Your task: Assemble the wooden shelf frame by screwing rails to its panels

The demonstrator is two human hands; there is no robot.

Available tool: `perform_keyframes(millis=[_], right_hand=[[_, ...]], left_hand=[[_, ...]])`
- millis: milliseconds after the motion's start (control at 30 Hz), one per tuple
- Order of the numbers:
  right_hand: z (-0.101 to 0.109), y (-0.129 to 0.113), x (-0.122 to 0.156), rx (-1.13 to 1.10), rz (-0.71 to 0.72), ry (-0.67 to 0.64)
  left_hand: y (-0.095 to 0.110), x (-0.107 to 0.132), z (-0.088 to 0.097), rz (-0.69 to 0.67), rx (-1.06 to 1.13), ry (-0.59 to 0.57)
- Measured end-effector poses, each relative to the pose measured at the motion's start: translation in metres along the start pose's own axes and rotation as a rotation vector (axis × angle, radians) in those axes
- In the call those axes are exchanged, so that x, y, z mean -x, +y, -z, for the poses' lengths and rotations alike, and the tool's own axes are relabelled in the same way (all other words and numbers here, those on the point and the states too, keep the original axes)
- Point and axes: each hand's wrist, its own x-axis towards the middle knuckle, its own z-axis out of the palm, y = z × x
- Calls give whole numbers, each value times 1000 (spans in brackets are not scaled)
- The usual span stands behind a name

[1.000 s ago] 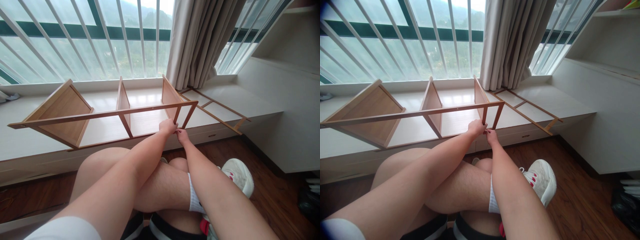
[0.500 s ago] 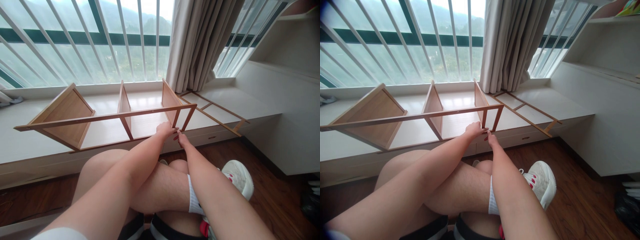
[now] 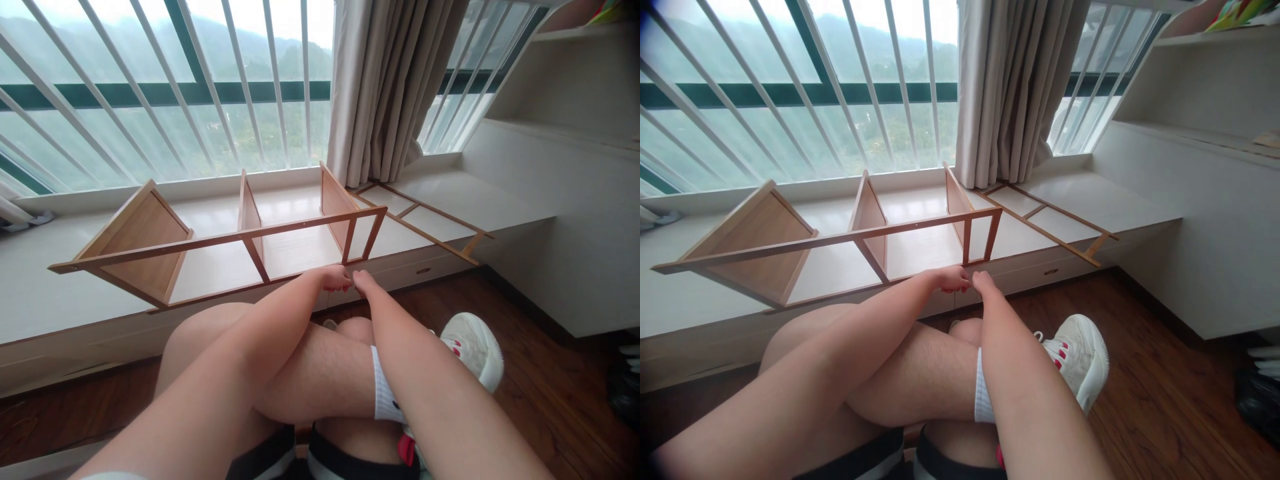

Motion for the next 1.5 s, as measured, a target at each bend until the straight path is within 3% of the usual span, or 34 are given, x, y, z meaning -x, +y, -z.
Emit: perform_keyframes(millis=[133,333,500,667,1033,1300,1500], right_hand=[[-5,6,9,-36,-82,-152],[-6,14,25,-72,-12,-294],[9,14,25,-100,63,-164],[16,14,20,-213,57,-33],[16,10,25,-414,59,-50],[14,11,30,-388,102,-64],[16,17,29,-359,203,0]], left_hand=[[-10,-3,-5,19,-11,-117],[-20,-11,-6,37,5,-134],[-22,-16,-5,21,54,-72],[-28,-19,-6,47,73,-89],[-28,-28,-7,70,154,-105],[-17,-28,-11,30,256,-111],[-14,-25,-8,37,359,-121]])
